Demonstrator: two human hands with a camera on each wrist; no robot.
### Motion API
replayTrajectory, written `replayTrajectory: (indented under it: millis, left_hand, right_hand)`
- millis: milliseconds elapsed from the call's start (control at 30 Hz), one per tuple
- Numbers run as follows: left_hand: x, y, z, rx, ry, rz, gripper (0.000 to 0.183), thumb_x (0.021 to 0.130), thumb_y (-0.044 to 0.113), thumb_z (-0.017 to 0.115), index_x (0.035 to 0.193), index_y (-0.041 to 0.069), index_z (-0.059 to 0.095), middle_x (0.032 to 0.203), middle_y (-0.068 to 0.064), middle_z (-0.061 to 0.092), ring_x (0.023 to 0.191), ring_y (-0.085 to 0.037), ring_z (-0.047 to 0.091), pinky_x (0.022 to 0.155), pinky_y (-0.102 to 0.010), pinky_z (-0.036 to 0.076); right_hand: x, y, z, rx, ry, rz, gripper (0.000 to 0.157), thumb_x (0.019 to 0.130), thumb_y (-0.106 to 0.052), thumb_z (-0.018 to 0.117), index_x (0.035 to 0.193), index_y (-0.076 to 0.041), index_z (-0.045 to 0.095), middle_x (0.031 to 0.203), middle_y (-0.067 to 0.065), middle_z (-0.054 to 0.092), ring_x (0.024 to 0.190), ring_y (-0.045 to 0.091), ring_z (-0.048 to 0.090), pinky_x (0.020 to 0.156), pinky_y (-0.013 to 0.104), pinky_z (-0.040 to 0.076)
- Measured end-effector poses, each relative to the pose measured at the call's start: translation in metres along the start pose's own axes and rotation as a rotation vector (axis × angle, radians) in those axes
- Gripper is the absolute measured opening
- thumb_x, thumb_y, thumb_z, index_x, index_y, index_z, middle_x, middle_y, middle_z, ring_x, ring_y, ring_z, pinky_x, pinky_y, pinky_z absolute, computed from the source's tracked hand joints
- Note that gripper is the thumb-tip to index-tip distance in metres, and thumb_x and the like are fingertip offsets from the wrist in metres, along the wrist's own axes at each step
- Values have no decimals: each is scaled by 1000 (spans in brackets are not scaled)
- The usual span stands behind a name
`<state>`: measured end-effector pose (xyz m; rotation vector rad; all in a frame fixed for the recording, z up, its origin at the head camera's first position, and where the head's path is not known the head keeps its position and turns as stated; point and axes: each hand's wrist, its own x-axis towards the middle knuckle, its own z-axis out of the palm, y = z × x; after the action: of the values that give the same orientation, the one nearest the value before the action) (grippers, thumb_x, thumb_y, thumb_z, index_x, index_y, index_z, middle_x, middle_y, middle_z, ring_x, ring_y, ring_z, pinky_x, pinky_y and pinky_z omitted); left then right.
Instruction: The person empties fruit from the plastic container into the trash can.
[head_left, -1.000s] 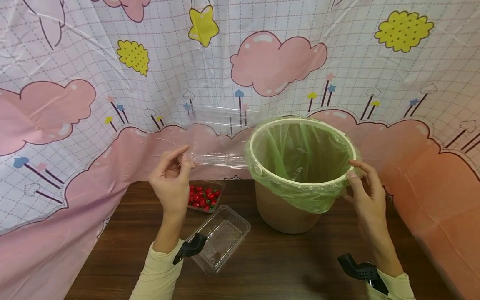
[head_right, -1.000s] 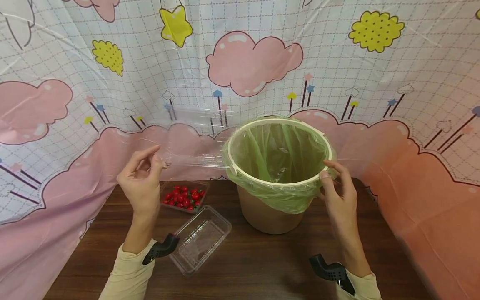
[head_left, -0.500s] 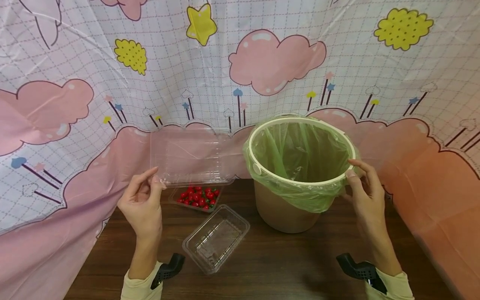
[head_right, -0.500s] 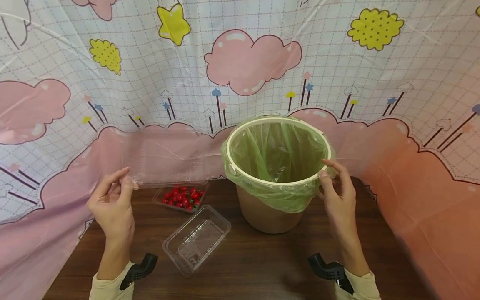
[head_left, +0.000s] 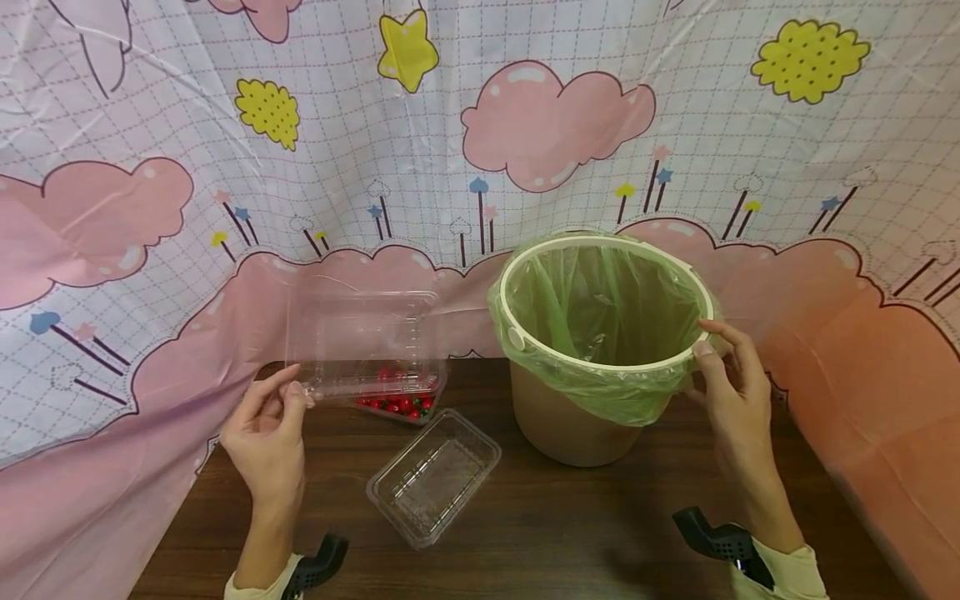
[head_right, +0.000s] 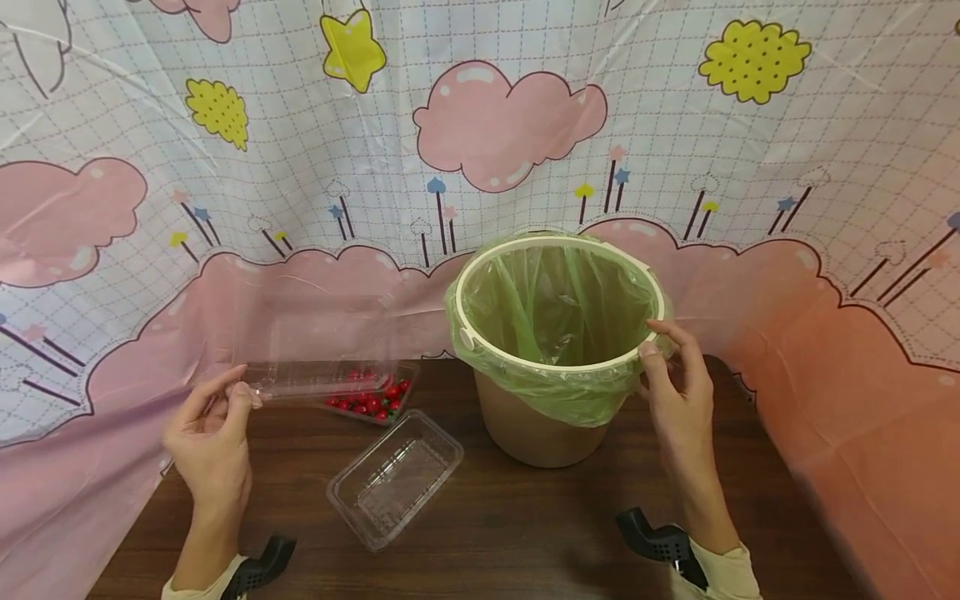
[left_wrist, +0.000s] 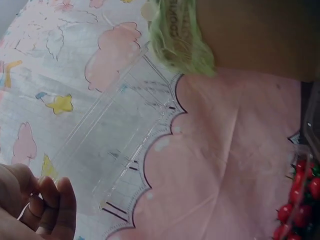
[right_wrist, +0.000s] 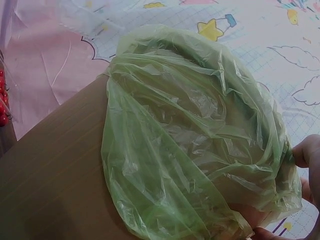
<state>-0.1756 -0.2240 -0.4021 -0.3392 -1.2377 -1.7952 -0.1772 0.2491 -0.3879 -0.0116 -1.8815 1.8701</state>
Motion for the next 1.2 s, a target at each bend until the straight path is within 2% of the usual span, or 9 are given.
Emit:
replayTrajectory:
  millis: [267, 433, 600, 1000, 1200]
  left_hand:
    - [-11, -2, -27, 23, 8, -40, 18, 88, -24, 57, 104, -32, 59, 75, -17, 59, 63, -22, 62, 67, -27, 59]
    - [-19, 0, -43, 121, 3, -99, 17, 89, -23, 56, 104, -29, 62, 74, -15, 62, 62, -21, 64, 68, -27, 60]
    - [-24, -1, -59, 133, 11, -94, 17, 89, -24, 55, 103, -30, 61, 73, -17, 62, 61, -21, 64, 68, -28, 61]
    - [-38, -2, -92, 307, 115, -160, 19, 88, -24, 55, 104, -27, 65, 73, -12, 64, 58, -16, 66, 63, -22, 59]
    - [-47, -2, -108, 394, 196, -241, 20, 89, -21, 58, 106, -24, 67, 74, -9, 63, 58, -14, 65, 62, -19, 58]
  right_hand:
    - [0, -1, 0, 1, 12, -4, 40, 106, -23, 58, 144, -13, 57, 105, 7, 51, 97, 16, 54, 72, 19, 57]
    - [0, 0, 0, -18, 12, -9, 40, 106, -23, 58, 144, -12, 57, 99, 7, 47, 92, 16, 52, 70, 20, 57]
    - [0, -1, 1, -28, 21, -13, 39, 106, -23, 58, 144, -13, 58, 99, 6, 48, 92, 16, 53, 70, 20, 57]
    - [-1, -1, 3, -40, 23, -4, 40, 106, -24, 58, 144, -14, 58, 102, 7, 48, 95, 16, 53, 71, 19, 57]
    - [0, -1, 2, -16, 30, -4, 39, 106, -23, 58, 143, -13, 58, 102, 7, 47, 94, 17, 52, 70, 20, 57]
